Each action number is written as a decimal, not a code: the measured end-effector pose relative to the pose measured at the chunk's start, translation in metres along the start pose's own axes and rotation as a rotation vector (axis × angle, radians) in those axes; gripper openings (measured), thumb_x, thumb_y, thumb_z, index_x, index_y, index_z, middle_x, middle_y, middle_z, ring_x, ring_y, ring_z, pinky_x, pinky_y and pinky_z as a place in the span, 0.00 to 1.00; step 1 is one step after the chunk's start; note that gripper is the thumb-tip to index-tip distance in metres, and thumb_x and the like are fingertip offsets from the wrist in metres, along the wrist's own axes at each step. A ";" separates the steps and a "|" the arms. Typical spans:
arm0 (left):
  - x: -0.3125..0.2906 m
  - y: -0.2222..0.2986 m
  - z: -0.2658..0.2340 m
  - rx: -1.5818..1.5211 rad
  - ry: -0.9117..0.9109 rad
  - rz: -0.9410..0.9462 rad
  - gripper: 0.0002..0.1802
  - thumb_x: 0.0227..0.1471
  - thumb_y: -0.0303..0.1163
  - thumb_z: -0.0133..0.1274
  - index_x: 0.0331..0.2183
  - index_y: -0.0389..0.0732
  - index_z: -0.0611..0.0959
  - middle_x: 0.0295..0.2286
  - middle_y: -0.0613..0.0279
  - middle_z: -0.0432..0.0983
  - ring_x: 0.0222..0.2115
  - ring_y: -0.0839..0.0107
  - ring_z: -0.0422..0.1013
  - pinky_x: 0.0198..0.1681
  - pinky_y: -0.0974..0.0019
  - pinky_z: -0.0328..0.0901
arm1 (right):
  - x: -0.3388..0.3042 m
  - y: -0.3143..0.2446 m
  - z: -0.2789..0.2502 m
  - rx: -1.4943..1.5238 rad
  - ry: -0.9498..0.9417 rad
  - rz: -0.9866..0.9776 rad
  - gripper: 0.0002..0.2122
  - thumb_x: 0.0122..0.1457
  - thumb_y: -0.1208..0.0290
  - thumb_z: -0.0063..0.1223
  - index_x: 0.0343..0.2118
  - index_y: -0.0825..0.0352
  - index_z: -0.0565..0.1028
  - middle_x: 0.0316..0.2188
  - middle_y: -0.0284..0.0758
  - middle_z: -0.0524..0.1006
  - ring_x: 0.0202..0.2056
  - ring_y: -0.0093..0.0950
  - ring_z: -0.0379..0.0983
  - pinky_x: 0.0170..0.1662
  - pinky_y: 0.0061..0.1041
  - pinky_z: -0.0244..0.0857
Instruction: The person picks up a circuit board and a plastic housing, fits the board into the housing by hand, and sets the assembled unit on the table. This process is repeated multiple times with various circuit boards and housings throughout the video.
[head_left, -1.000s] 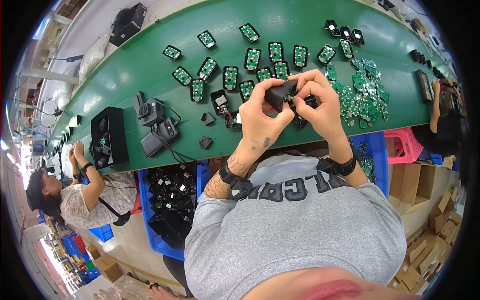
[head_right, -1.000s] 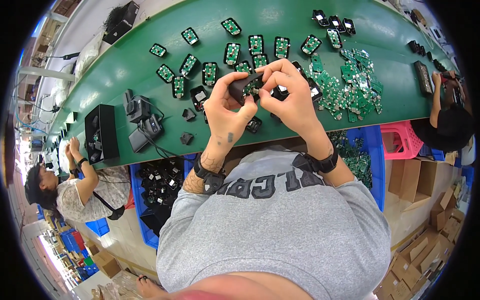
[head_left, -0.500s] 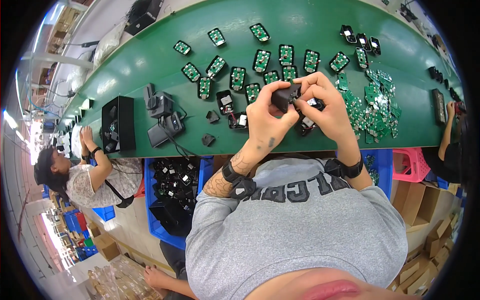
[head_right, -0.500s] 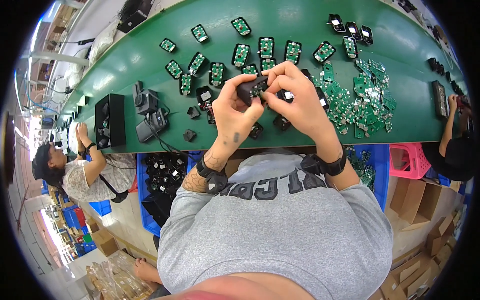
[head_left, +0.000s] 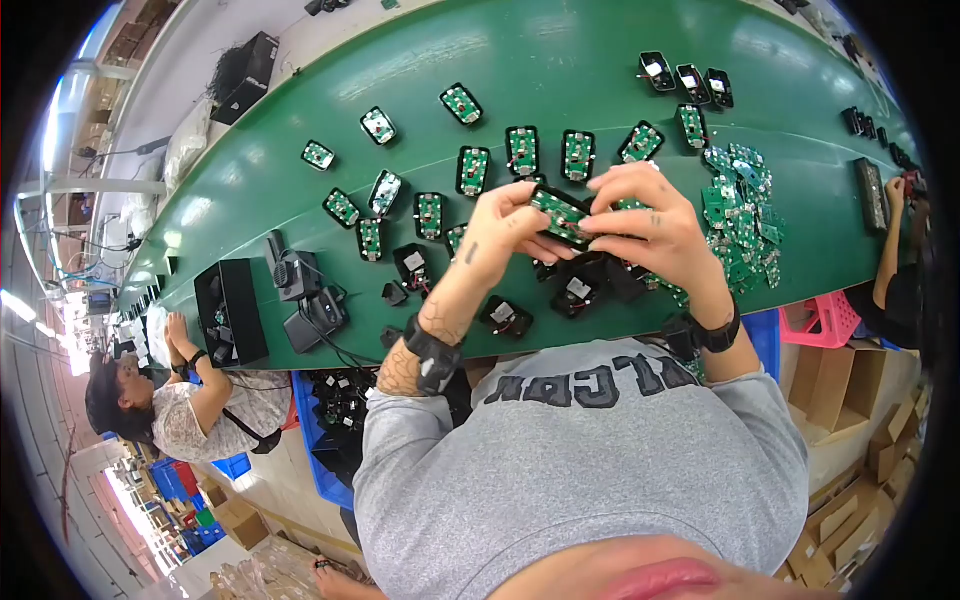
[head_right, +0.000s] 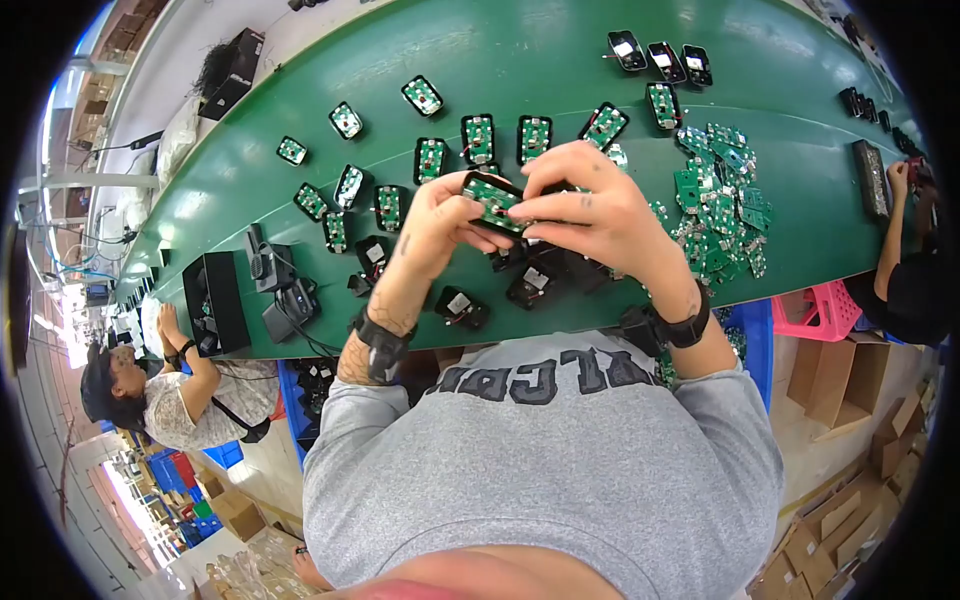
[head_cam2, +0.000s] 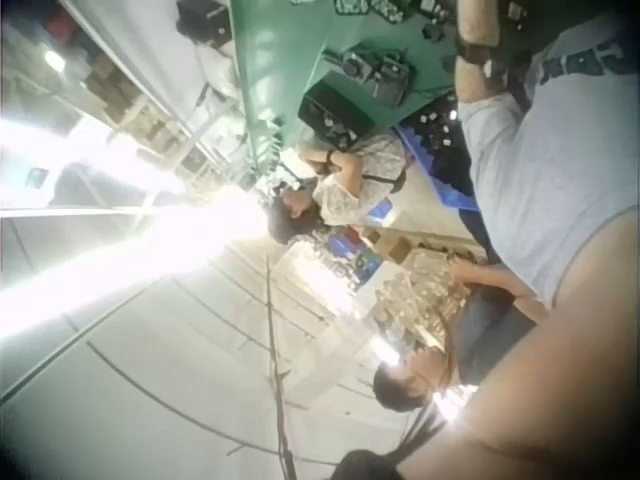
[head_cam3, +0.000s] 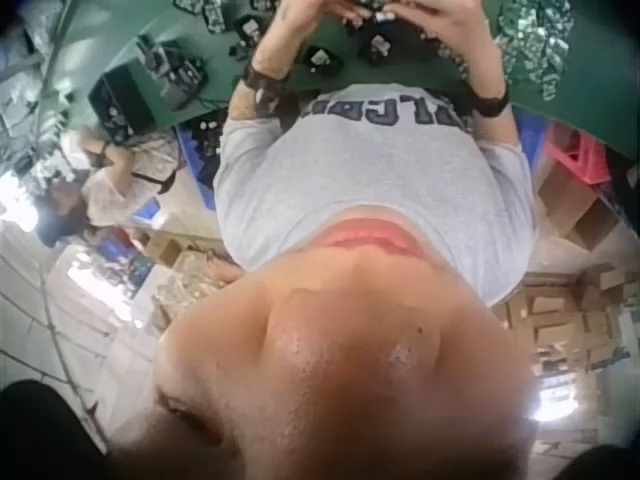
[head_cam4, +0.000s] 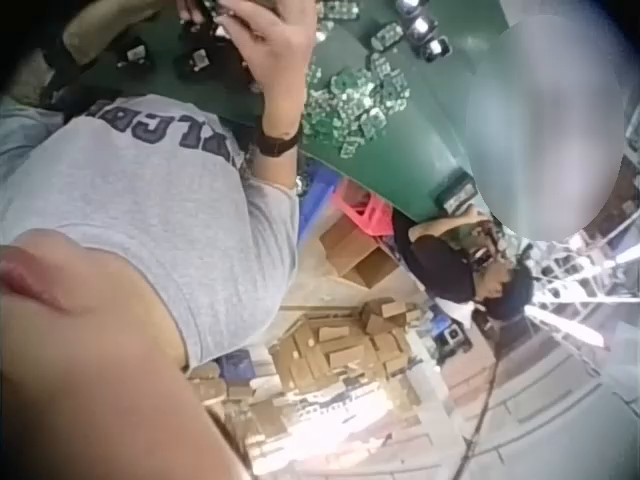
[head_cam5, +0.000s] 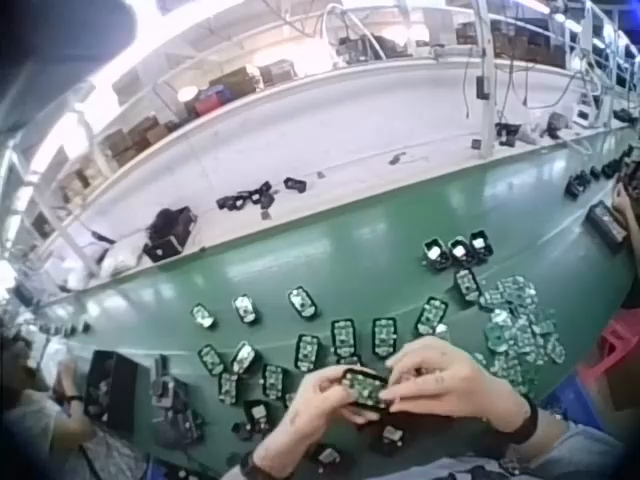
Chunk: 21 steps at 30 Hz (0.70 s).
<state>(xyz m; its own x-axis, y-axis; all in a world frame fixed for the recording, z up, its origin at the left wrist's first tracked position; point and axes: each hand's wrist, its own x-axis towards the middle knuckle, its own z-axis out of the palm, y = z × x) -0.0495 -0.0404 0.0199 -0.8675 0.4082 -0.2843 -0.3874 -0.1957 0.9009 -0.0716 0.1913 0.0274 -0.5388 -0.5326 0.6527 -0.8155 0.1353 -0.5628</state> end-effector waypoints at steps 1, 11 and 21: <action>0.002 0.005 -0.004 0.012 -0.017 -0.038 0.20 0.48 0.30 0.48 0.43 0.29 0.76 0.35 0.51 0.79 0.27 0.62 0.80 0.28 0.70 0.76 | 0.002 0.002 -0.003 0.000 -0.003 0.008 0.14 0.39 0.75 0.68 0.33 0.61 0.82 0.33 0.30 0.76 0.42 0.34 0.73 0.49 0.40 0.66; 0.009 0.007 -0.002 0.024 -0.028 -0.100 0.22 0.48 0.30 0.46 0.44 0.26 0.76 0.34 0.50 0.79 0.27 0.61 0.80 0.27 0.71 0.76 | 0.014 0.002 0.003 -0.237 -0.094 -0.207 0.11 0.42 0.74 0.65 0.31 0.59 0.80 0.30 0.27 0.75 0.44 0.33 0.74 0.58 0.48 0.59; -0.003 -0.009 0.032 0.519 0.412 0.507 0.24 0.43 0.21 0.58 0.46 0.35 0.76 0.30 0.61 0.79 0.29 0.81 0.75 0.34 0.73 0.73 | 0.004 -0.002 0.036 0.014 0.253 0.613 0.05 0.41 0.80 0.64 0.24 0.69 0.80 0.25 0.32 0.74 0.35 0.28 0.70 0.42 0.26 0.63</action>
<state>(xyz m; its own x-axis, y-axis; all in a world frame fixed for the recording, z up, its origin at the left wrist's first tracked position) -0.0336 -0.0116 0.0228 -0.9818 0.0032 0.1899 0.1863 0.2092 0.9599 -0.0643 0.1592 0.0133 -0.9389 -0.1495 0.3102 -0.3434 0.3400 -0.8755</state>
